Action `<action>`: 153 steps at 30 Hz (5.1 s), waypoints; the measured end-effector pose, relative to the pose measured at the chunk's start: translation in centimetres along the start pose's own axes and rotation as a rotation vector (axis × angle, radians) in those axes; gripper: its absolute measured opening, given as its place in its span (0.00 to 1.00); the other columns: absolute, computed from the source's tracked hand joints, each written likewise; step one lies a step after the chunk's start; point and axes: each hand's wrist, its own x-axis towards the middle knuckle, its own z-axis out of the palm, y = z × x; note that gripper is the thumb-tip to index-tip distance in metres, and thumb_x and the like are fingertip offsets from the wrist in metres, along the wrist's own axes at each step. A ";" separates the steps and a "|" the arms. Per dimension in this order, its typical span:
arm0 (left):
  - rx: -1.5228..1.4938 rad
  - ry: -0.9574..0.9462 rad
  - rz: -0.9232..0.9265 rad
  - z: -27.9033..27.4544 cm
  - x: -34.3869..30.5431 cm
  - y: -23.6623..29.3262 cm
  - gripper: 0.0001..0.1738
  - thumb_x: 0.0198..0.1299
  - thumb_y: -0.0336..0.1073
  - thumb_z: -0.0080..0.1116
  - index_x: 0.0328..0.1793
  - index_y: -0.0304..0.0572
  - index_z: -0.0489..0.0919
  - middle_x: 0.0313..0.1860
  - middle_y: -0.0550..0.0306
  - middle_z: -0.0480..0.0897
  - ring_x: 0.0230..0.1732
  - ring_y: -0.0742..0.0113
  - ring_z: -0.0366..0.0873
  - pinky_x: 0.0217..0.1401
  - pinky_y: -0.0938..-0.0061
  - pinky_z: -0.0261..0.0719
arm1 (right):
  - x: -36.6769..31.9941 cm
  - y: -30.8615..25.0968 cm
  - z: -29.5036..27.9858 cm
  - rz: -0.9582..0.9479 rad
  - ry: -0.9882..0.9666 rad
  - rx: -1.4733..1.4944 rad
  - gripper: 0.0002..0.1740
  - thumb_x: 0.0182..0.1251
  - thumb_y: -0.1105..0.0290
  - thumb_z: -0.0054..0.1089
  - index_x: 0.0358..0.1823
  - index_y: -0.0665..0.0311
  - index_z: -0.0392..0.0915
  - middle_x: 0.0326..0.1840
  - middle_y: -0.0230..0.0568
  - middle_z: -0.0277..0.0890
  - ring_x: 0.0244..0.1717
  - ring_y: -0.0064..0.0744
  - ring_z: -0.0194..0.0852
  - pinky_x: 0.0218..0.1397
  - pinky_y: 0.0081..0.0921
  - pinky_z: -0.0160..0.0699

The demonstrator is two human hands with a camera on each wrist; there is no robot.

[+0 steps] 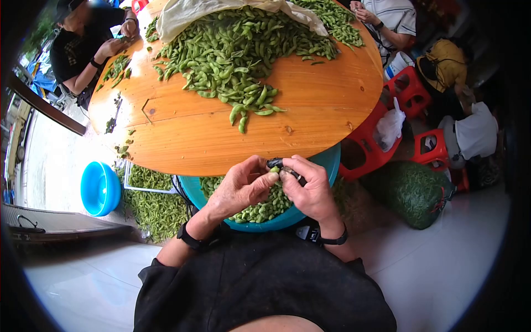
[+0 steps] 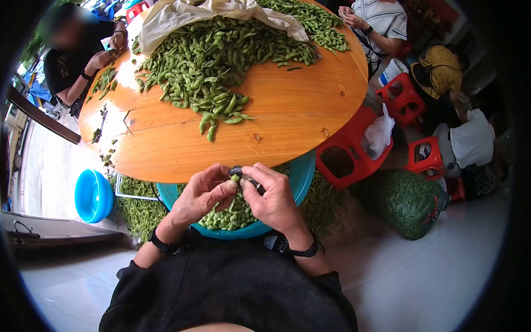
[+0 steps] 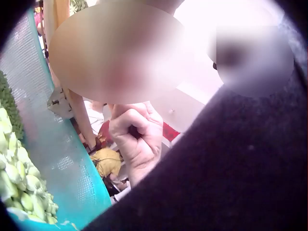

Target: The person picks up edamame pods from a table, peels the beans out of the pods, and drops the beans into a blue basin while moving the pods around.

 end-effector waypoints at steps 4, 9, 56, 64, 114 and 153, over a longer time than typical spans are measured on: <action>0.402 0.030 0.080 -0.8 0.9 0.1 0.20 0.69 0.45 0.59 0.34 0.34 0.74 0.17 0.61 0.74 0.20 0.76 0.71 0.23 0.76 0.68 | 0.4 -0.9 0.7 -0.233 0.066 -0.418 0.10 0.59 0.82 0.59 0.44 0.72 0.79 0.32 0.49 0.76 0.32 0.47 0.79 0.35 0.33 0.76; 0.634 -0.029 0.122 -0.9 1.1 1.9 0.13 0.73 0.38 0.51 0.41 0.33 0.74 0.20 0.58 0.77 0.24 0.72 0.78 0.28 0.73 0.74 | 1.2 -0.5 0.6 -0.243 0.059 -0.438 0.10 0.60 0.82 0.57 0.44 0.73 0.78 0.32 0.49 0.75 0.32 0.47 0.79 0.34 0.34 0.76; 0.103 0.224 0.195 -0.7 1.4 -1.0 0.08 0.70 0.34 0.58 0.41 0.36 0.78 0.23 0.69 0.74 0.22 0.84 0.66 0.22 0.85 0.62 | 1.6 -0.1 0.6 0.241 0.017 0.333 0.16 0.72 0.76 0.55 0.58 0.76 0.76 0.33 0.28 0.69 0.23 0.11 0.64 0.22 0.12 0.64; 0.566 0.406 0.408 -0.2 1.1 -1.5 0.08 0.68 0.33 0.60 0.40 0.33 0.79 0.21 0.68 0.76 0.21 0.83 0.68 0.23 0.83 0.66 | 1.3 0.2 0.6 0.153 0.004 0.211 0.13 0.71 0.78 0.54 0.54 0.78 0.77 0.35 0.28 0.68 0.23 0.12 0.66 0.22 0.14 0.65; 0.275 0.271 0.255 0.6 1.1 -2.3 0.11 0.69 0.38 0.60 0.43 0.37 0.75 0.19 0.69 0.71 0.22 0.84 0.63 0.23 0.83 0.62 | 0.9 1.1 1.2 0.093 0.206 -0.012 0.10 0.61 0.79 0.65 0.44 0.71 0.81 0.27 0.34 0.77 0.27 0.21 0.75 0.27 0.20 0.72; -0.358 -0.204 0.084 -1.5 1.2 -1.9 0.27 0.73 0.25 0.43 0.76 0.40 0.56 0.65 0.37 0.72 0.55 0.55 0.80 0.50 0.68 0.82 | -1.0 1.8 -12.2 0.095 0.822 -1.039 0.16 0.64 0.73 0.61 0.54 0.67 0.77 0.41 0.59 0.82 0.41 0.55 0.83 0.43 0.43 0.79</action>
